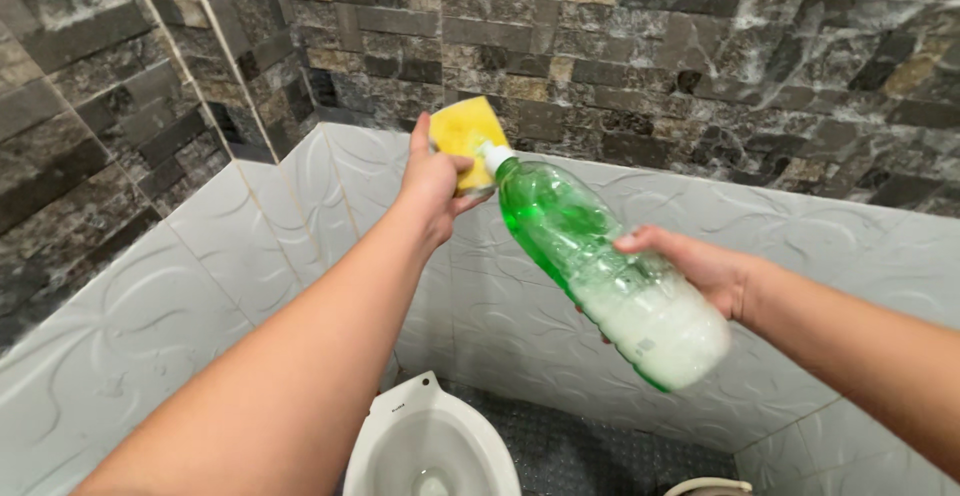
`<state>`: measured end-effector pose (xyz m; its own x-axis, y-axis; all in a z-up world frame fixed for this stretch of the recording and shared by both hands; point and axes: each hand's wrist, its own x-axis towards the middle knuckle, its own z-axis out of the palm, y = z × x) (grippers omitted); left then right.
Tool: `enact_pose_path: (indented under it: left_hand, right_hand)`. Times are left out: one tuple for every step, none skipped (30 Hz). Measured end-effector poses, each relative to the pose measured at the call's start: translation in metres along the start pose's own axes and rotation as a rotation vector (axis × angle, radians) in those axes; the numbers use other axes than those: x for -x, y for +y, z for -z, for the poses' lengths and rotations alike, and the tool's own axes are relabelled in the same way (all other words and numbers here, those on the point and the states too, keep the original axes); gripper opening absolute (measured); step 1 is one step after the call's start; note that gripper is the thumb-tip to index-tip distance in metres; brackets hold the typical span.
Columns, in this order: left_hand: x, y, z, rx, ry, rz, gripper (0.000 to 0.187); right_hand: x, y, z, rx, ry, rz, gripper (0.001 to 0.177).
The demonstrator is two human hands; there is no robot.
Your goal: The person pours green liquid soap onto a yellow sponge and scrubs the tiled bathroom walls. They repeatedly apply soap and wipe the wall surfaces around a squat toilet.
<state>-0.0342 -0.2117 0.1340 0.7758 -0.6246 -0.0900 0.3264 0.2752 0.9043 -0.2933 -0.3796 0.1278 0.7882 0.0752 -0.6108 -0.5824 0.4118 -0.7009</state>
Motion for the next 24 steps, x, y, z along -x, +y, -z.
enact_pose_path:
  left_hand:
    - [0.000, 0.002, -0.008, 0.006, -0.022, 0.001, 0.090]
    - [-0.001, 0.003, -0.018, 0.012, -0.045, 0.003, 0.090]
    - [-0.002, 0.003, -0.027, 0.029, -0.054, 0.006, 0.089]
    - [-0.004, 0.002, -0.036, 0.047, -0.064, 0.009, 0.089]
    - [-0.006, -0.002, -0.044, 0.068, -0.068, 0.013, 0.088]
    - [-0.009, -0.008, -0.052, 0.088, -0.072, 0.017, 0.084]
    - [-0.012, -0.016, -0.059, 0.112, -0.070, 0.018, 0.079]
    - [-0.016, -0.025, -0.065, 0.136, -0.068, 0.019, 0.075]
    - [-0.021, -0.035, -0.071, 0.180, -0.027, 0.051, 0.063]
    - [-0.025, -0.046, -0.075, 0.225, 0.013, 0.083, 0.054]
    - [-0.030, -0.057, -0.079, 0.271, 0.047, 0.116, 0.047]
    - [-0.033, -0.066, -0.079, 0.289, 0.138, 0.129, 0.046]
    - [-0.036, -0.075, -0.080, 0.303, 0.220, 0.148, 0.044]
    - [-0.037, -0.082, -0.081, 0.317, 0.303, 0.166, 0.042]
    - [-0.040, -0.085, -0.085, 0.294, 0.347, 0.170, 0.042]
    - [-0.042, -0.087, -0.089, 0.271, 0.391, 0.174, 0.043]
    - [-0.045, -0.089, -0.098, 0.244, 0.430, 0.178, 0.043]
    - [-0.048, -0.089, -0.109, 0.213, 0.472, 0.164, 0.044]
    - [-0.053, -0.085, -0.120, 0.180, 0.515, 0.149, 0.045]
    - [-0.056, -0.082, -0.131, 0.146, 0.558, 0.132, 0.046]
    - [-0.060, -0.079, -0.141, 0.127, 0.557, 0.115, 0.048]
    - [-0.063, -0.077, -0.152, 0.108, 0.557, 0.098, 0.049]
    - [-0.067, -0.075, -0.161, 0.090, 0.559, 0.084, 0.051]
    - [-0.073, -0.074, -0.170, 0.060, 0.531, 0.089, 0.054]
  right_hand:
    - [0.003, 0.005, 0.006, -0.038, -0.080, 0.029, 0.071]
    - [0.005, 0.010, 0.012, -0.075, -0.159, 0.059, 0.071]
    - [0.007, 0.014, 0.018, -0.088, -0.156, 0.111, 0.072]
    - [0.008, 0.018, 0.023, -0.101, -0.153, 0.162, 0.074]
    - [0.010, 0.022, 0.028, -0.112, -0.152, 0.207, 0.075]
    - [0.013, 0.027, 0.034, -0.122, -0.142, 0.250, 0.077]
    - [0.016, 0.031, 0.040, -0.127, -0.135, 0.286, 0.078]
    - [0.020, 0.036, 0.045, -0.133, -0.128, 0.323, 0.080]
    - [0.026, 0.040, 0.052, -0.173, -0.137, 0.334, 0.080]
    - [0.033, 0.045, 0.059, -0.213, -0.146, 0.344, 0.080]
    - [0.042, 0.048, 0.067, -0.254, -0.149, 0.358, 0.080]
    - [0.051, 0.049, 0.076, -0.248, -0.160, 0.377, 0.079]
    - [0.061, 0.050, 0.084, -0.248, -0.165, 0.402, 0.078]
    - [0.071, 0.049, 0.091, -0.248, -0.169, 0.428, 0.077]
    - [0.082, 0.047, 0.099, -0.218, -0.145, 0.459, 0.077]
    - [0.092, 0.042, 0.106, -0.188, -0.121, 0.490, 0.077]
    - [0.102, 0.038, 0.112, -0.162, -0.093, 0.525, 0.078]
    - [0.110, 0.034, 0.118, -0.153, -0.053, 0.562, 0.078]
    - [0.116, 0.029, 0.123, -0.147, -0.014, 0.598, 0.078]
    - [0.120, 0.025, 0.126, -0.142, 0.025, 0.635, 0.079]
    - [0.124, 0.022, 0.127, -0.153, 0.041, 0.687, 0.078]
    - [0.126, 0.019, 0.127, -0.163, 0.057, 0.740, 0.077]
    - [0.127, 0.017, 0.126, -0.173, 0.073, 0.789, 0.077]
    - [0.129, 0.016, 0.125, -0.182, 0.075, 0.813, 0.076]
